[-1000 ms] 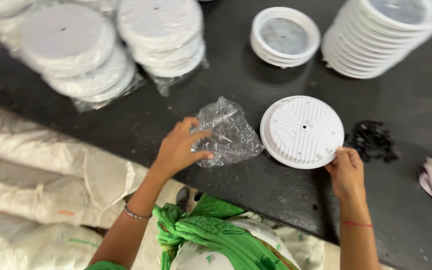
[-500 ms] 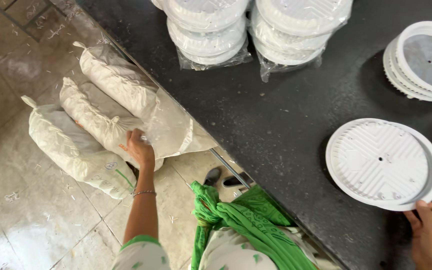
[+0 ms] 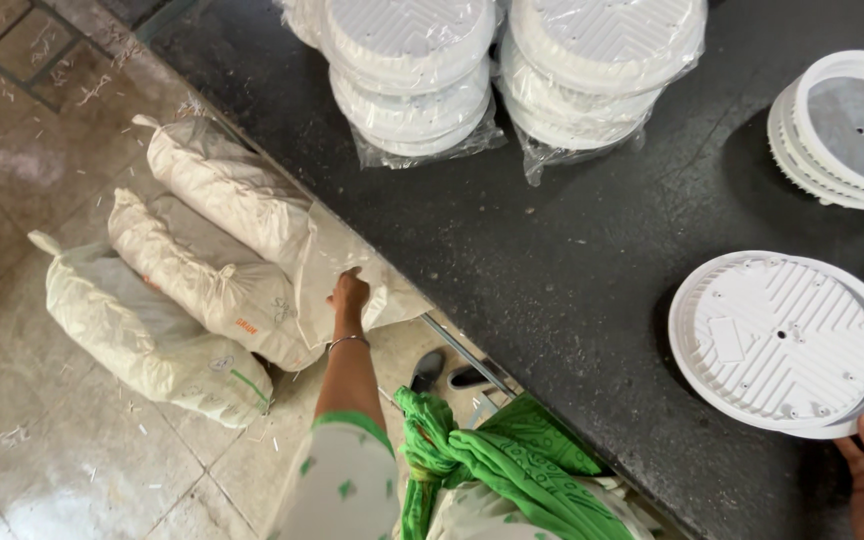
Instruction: The person assembles round white plastic light fixture bases at a workbench. They pick small black plastic clips from a pile on the table, press them into the rim of each fixture base, stack the assembled bases, and wrap some units in clear plastic bags.
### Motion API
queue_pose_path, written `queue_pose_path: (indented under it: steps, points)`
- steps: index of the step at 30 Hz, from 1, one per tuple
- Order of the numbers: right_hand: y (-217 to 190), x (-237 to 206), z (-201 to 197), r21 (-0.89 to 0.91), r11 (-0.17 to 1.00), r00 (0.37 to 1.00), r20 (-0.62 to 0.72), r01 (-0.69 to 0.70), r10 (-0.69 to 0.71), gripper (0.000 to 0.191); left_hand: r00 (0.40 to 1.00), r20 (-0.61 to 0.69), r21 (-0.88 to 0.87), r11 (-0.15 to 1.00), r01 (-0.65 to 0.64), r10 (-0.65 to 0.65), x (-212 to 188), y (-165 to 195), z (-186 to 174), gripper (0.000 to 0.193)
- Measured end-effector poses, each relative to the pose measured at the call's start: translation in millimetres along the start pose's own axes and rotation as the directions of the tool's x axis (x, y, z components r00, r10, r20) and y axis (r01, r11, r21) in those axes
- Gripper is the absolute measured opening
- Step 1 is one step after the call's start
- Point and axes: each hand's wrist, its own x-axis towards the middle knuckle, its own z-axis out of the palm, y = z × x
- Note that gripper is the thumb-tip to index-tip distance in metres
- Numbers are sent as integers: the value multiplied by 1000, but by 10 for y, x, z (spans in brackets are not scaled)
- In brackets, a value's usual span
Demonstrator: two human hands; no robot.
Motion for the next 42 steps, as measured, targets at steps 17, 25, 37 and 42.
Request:
queue_pose_path:
  steps: [17, 25, 37, 42]
  points:
    - [-856, -272, 482, -64, 996, 996, -70, -62, 57, 19, 93, -971, 18, 452, -892, 221, -947, 908, -667, 23]
    - [-1093, -361, 585, 20, 996, 991, -102, -87, 89, 44, 329, -33, -381, 293, -877, 944, -2317, 2947, 672, 32]
    - [-1203, -1058, 242, 99, 962, 959, -100, -255, 264, 36, 217, 4, -458, 195, -867, 976, -3116, 3509, 1679, 27]
    - [-1405, -901, -41, -227, 955, 959, -249, -190, 131, 31, 200, 15, -580, 172, -796, 980, -3220, 3515, 1620, 22]
